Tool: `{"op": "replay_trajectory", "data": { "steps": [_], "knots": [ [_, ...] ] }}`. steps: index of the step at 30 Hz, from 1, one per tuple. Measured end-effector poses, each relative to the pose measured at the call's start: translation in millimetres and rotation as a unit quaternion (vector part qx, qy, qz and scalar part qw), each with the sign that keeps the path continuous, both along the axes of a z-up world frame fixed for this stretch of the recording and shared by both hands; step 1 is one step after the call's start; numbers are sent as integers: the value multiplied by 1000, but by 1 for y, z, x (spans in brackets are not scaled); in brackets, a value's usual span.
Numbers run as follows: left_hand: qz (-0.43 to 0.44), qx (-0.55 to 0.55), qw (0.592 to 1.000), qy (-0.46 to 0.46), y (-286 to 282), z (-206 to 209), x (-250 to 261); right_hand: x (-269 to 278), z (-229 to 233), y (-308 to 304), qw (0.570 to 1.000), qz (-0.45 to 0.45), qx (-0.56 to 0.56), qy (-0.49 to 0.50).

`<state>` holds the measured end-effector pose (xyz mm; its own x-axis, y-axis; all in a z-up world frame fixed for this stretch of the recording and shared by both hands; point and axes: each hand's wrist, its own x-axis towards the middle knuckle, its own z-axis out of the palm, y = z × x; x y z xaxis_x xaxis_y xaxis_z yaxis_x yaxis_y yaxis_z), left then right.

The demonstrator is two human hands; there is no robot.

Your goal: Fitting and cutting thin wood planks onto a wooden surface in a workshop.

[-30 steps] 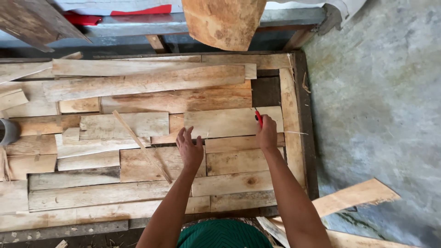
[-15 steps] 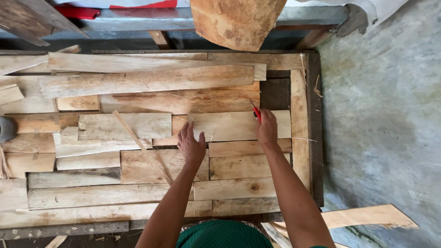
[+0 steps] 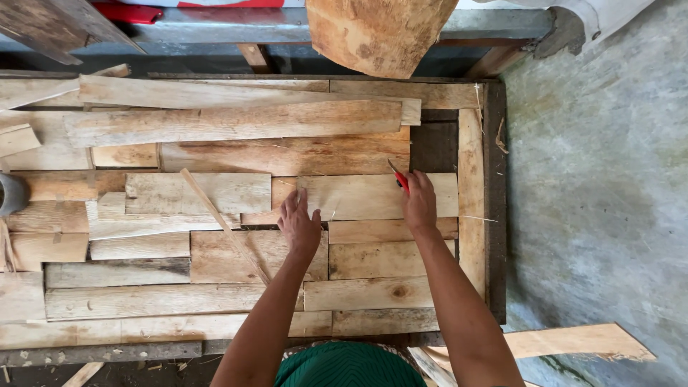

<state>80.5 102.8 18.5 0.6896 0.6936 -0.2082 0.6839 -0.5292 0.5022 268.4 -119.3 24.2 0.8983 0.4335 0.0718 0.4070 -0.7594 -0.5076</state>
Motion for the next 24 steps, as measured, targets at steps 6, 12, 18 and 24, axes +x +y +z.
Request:
{"op": "replay_trajectory", "data": {
  "steps": [6,12,18,24],
  "knots": [
    [-43,23,997,61,3,9,3,-12,-3,-5,1000,17,4,24],
    [-71,43,993,84,4,7,4,-15,4,-2,999,-3,16,48],
    [-101,63,988,100,6,-6,3,-15,-12,-8,999,2,21,26],
    [-121,44,986,108,10,21,3,-9,-3,-18,996,47,34,62]
  ]
}}
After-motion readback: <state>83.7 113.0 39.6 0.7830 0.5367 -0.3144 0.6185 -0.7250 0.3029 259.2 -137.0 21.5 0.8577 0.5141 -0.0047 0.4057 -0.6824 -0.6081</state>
